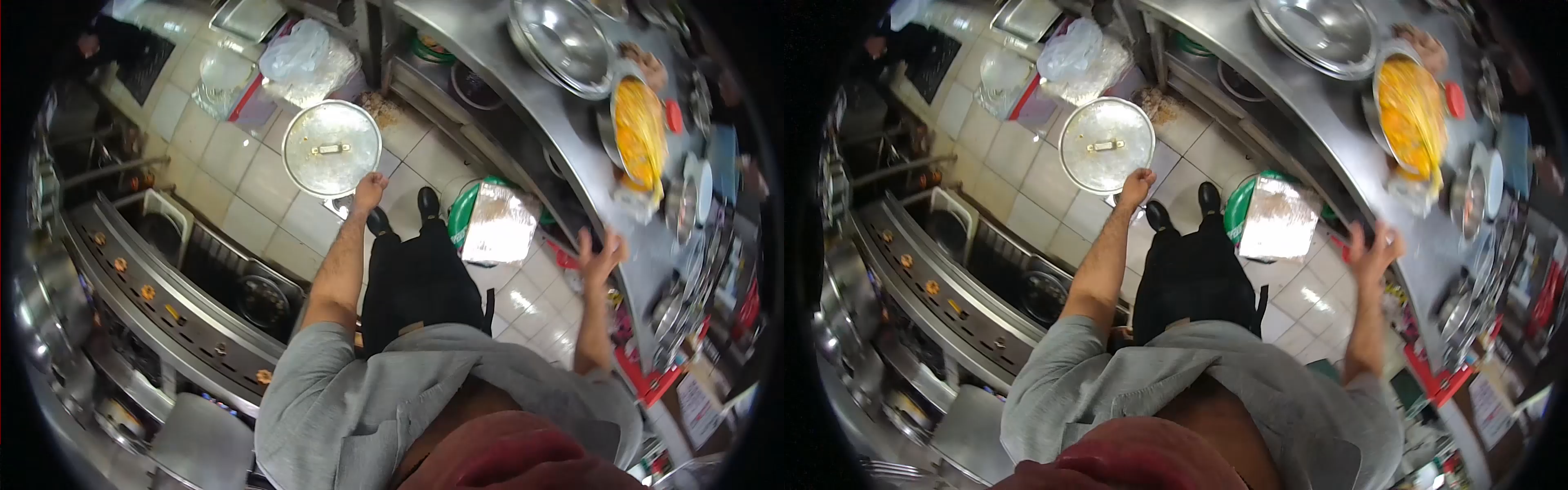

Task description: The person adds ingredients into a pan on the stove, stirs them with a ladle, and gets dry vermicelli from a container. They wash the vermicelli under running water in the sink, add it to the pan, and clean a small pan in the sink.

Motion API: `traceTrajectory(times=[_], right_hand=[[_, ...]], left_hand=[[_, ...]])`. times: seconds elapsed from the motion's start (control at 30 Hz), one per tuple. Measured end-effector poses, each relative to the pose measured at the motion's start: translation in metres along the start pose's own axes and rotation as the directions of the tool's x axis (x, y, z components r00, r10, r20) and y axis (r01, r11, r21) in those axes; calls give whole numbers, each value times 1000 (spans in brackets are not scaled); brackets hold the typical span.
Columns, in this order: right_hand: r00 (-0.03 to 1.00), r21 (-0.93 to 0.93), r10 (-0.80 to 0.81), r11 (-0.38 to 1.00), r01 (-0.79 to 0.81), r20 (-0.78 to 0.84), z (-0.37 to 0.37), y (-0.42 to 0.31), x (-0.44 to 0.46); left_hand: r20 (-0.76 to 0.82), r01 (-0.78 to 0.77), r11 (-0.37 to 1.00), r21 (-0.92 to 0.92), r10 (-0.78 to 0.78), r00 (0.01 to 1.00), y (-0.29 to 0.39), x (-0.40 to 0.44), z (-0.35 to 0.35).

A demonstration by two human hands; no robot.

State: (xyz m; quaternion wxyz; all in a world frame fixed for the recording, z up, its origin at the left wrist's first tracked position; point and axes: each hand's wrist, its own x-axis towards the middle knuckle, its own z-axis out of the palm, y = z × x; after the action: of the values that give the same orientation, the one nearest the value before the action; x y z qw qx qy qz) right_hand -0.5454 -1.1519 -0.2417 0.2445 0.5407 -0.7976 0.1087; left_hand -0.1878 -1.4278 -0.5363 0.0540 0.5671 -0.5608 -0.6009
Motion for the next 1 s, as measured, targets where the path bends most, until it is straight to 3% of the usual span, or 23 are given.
traceTrajectory(times=[0.07,0.13,0.17,0.2,0.27,0.4,0.47,0.53,0.6,0.63,0.7,0.73,0.77,0.8,0.83,0.87,0.9,0.93,1.0], right_hand=[[970,271,-20,961,-47,241,8,-65,-2],[861,524,-113,830,-192,495,54,-128,0],[785,642,-243,728,-241,570,86,-151,5],[754,749,-388,631,-203,531,120,-167,13],[589,699,-522,707,-105,616,200,-185,18],[615,585,-501,807,79,609,332,-189,20],[638,515,-465,849,123,614,371,-184,25],[667,437,-418,887,152,617,407,-175,26],[686,358,-249,934,-17,683,433,-161,20],[671,348,-251,937,-12,698,426,-161,25],[326,127,10,909,-397,945,424,-165,50],[320,120,12,913,-389,947,428,-162,48],[460,203,-84,955,-216,884,430,-160,44],[511,240,-143,962,-127,847,430,-161,42],[559,265,-201,963,-35,804,430,-161,39],[476,227,-77,937,-265,876,428,-166,46],[361,159,27,865,-476,932,428,-168,50],[413,197,7,871,-450,911,436,-167,45],[403,144,29,909,-390,915,442,-157,35]], left_hand=[[-47,-41,999,-12,40,998,-3,28,14],[-70,-89,995,-40,86,994,2,64,39],[-78,-112,993,-23,109,991,8,82,48],[-69,-103,994,-26,101,992,17,97,58],[-65,-90,995,-42,87,994,46,119,73],[-90,-181,979,-90,173,981,57,176,121],[-90,-89,911,-403,58,994,63,203,143],[-135,-84,875,-477,22,991,65,230,164],[-163,-77,834,-546,-16,987,65,250,179],[-200,-94,830,-550,-22,980,69,253,182],[-241,-117,820,-560,-26,970,72,277,193],[-258,-127,764,-632,-54,965,69,292,201],[-264,-125,734,-667,-77,961,60,300,210],[-270,-124,703,-701,-100,958,57,302,212],[-137,-37,669,-743,-97,986,66,287,195],[-6,51,636,-770,-86,996,69,275,184],[-8,54,640,-767,-94,996,64,269,188],[-61,15,617,-787,-101,993,63,268,199],[-169,-77,593,-801,-101,980,61,266,218]])
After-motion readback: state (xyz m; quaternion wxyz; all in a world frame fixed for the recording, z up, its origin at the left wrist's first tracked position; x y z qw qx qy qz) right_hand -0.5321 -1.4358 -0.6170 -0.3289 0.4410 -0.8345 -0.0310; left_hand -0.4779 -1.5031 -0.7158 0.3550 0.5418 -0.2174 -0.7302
